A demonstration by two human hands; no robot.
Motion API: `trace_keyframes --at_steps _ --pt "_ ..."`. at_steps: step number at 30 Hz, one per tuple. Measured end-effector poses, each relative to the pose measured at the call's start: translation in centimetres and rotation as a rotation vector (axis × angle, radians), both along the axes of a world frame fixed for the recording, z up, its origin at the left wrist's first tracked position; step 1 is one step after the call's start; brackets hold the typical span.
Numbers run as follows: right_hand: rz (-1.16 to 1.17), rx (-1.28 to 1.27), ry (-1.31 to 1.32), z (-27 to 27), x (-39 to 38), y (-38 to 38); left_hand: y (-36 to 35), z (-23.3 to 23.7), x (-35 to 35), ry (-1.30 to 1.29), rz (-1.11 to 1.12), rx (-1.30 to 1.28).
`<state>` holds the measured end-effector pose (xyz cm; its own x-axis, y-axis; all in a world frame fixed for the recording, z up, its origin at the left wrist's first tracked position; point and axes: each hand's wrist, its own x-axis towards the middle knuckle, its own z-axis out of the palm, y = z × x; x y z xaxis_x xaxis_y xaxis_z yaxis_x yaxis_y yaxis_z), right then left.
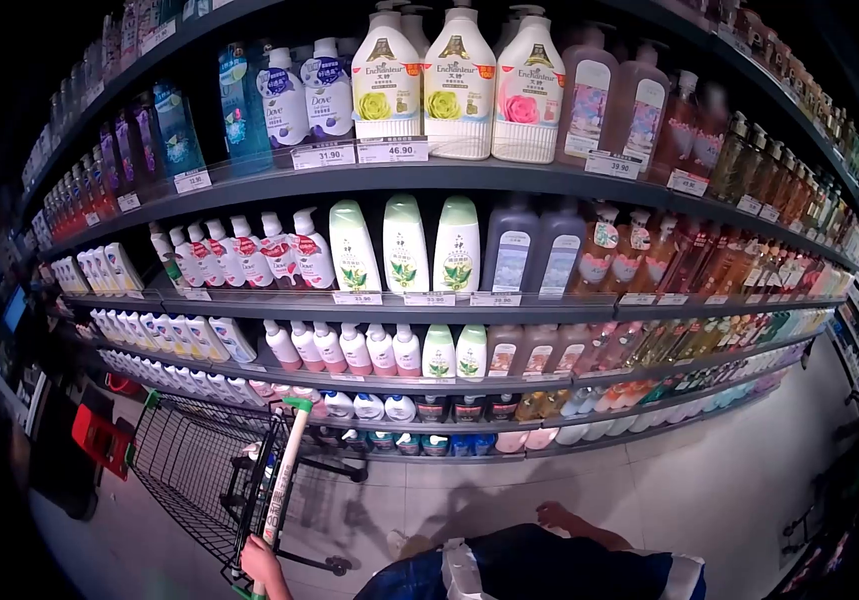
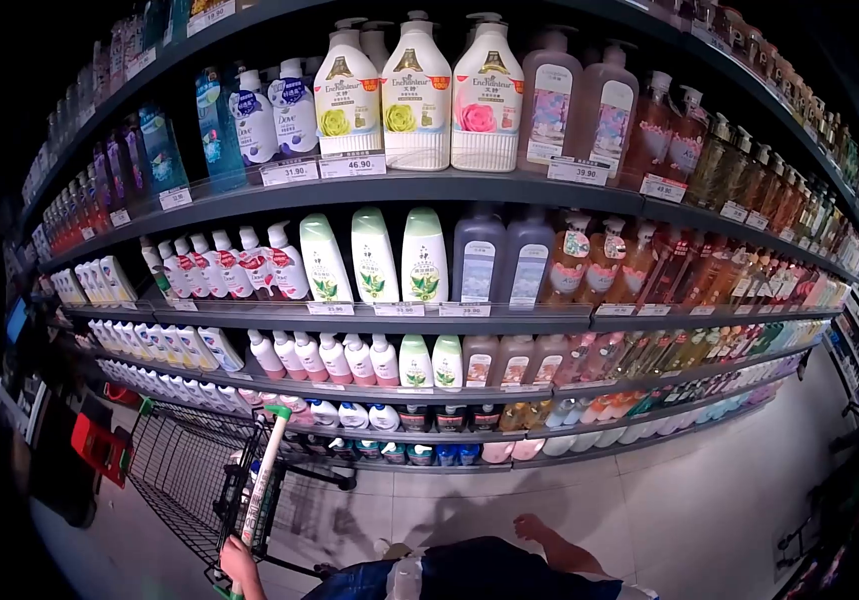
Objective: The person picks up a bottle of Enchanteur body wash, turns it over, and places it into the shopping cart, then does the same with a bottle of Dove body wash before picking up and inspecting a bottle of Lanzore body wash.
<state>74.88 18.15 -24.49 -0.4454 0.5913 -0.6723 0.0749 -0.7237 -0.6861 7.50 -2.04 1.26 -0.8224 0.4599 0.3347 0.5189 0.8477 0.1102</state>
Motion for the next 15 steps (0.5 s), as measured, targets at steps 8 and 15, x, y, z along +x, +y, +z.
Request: trace_keyframes --at_steps 8,15 --pt "-0.146 0.896 -0.128 27.8 -5.8 19.6 -1.3 1.2 3.5 0.028 -0.024 -0.024" --pt "-0.231 1.717 -0.201 66.4 -15.8 21.0 -1.9 3.7 4.2 0.101 -0.184 -0.054"
